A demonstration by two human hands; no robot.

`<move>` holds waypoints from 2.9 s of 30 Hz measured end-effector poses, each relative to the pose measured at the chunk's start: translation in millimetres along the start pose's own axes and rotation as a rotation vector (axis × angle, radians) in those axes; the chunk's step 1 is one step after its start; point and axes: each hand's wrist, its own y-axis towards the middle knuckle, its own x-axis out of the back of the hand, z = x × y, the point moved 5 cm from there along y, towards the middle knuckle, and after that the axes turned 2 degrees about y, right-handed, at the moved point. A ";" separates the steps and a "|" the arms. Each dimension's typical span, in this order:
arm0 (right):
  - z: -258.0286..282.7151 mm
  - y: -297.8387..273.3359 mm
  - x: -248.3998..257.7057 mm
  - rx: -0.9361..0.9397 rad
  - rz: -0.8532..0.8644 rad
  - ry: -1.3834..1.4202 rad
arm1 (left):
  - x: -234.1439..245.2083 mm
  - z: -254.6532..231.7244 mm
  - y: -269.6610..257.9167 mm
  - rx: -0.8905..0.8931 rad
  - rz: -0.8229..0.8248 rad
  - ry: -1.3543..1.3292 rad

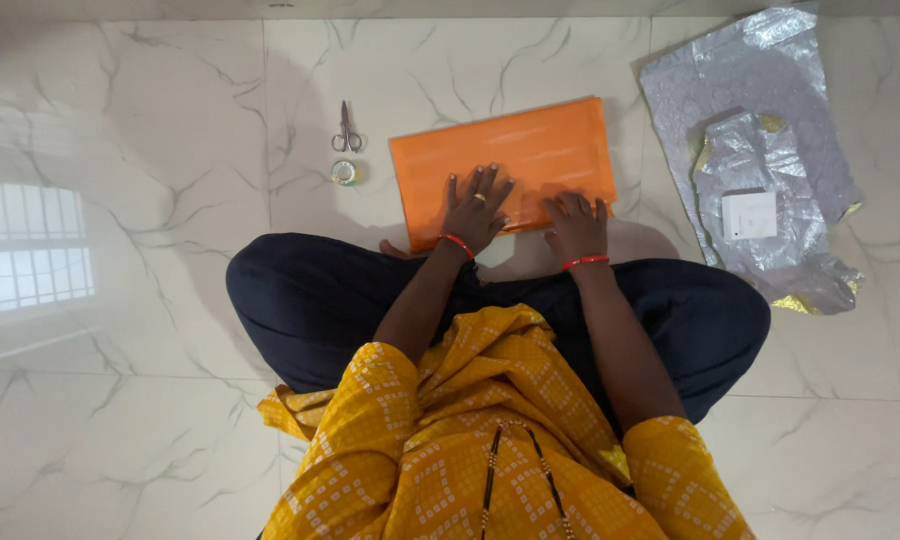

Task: The person sits on the floor and wraps a book with orange paper. They place the book on the paper, fold the edges over, and smooth the folds to create a neat package.

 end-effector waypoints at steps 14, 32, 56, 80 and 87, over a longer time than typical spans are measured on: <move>6.8 22.1 -31.3 0.257 -0.025 -0.022 | -0.8 -1.1 3.5 0.065 0.236 -0.056; 14.1 30.2 3.5 0.234 -0.199 0.156 | -7.8 8.1 10.0 0.097 0.424 -0.126; 82.2 100.5 -39.8 0.218 -0.144 0.341 | -56.4 36.4 5.3 0.282 0.354 -0.204; -83.1 73.9 -45.1 -0.609 -0.465 0.233 | -25.8 24.4 12.8 0.277 0.277 -0.203; -87.9 30.6 -49.2 -0.746 -0.508 0.349 | -10.0 24.7 -4.7 0.257 0.035 -0.154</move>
